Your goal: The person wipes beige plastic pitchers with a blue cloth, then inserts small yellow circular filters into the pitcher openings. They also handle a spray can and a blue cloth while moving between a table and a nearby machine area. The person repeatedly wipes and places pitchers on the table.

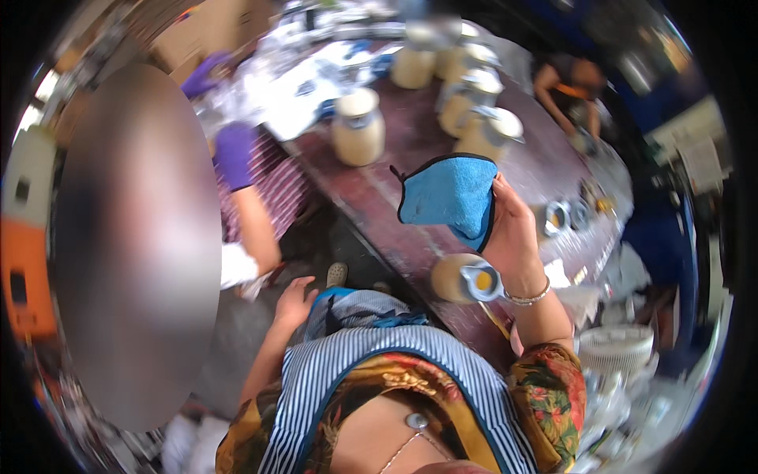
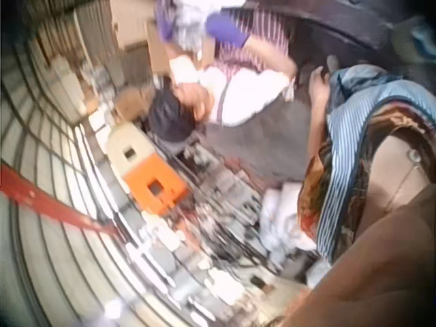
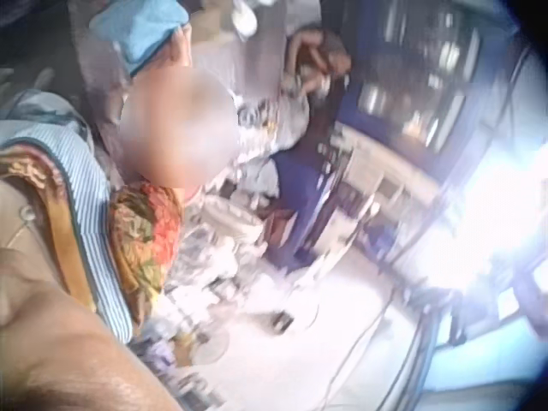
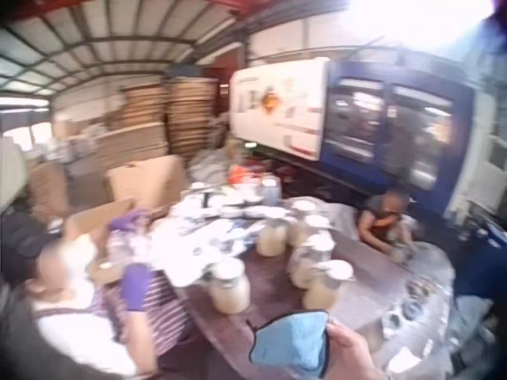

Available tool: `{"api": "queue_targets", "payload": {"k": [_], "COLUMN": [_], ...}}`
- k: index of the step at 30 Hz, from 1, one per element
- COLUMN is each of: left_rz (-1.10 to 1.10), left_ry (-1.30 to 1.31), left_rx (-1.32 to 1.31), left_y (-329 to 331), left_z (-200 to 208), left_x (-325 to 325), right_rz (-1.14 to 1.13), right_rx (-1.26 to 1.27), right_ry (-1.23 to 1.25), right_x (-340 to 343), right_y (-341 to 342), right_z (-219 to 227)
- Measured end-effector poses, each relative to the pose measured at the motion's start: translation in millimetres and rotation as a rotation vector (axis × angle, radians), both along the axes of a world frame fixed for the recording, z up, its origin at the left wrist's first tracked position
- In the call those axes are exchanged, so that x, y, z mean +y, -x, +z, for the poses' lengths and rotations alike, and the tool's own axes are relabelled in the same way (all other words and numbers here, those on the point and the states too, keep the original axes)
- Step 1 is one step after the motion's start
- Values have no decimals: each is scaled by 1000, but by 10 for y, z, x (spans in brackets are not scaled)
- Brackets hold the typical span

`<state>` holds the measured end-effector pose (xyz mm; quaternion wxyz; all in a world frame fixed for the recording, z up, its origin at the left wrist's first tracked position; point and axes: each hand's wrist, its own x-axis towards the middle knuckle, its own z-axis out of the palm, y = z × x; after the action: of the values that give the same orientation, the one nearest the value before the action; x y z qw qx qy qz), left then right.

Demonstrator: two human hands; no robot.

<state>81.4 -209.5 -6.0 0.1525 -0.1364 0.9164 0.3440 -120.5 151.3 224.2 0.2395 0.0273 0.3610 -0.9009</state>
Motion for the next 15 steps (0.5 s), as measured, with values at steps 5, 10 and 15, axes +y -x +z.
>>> {"api": "queue_targets", "payload": {"k": [5,10,15], "left_rz": [520,425,925], "left_ry": [-643,-1387,-1666], "left_rx": [315,620,699], "left_y": [-590,-532,-1314], "left_z": [442,1162,1818], "left_x": [-131,-185,-39], "right_rz": [491,896,1104], "right_rx": [-166,-118,145], "right_ry": [21,-66,-229], "right_x": [-1242,-2669,-2650], "right_y": [-169,-1097,-1422], "right_z": [106,20,297]}}
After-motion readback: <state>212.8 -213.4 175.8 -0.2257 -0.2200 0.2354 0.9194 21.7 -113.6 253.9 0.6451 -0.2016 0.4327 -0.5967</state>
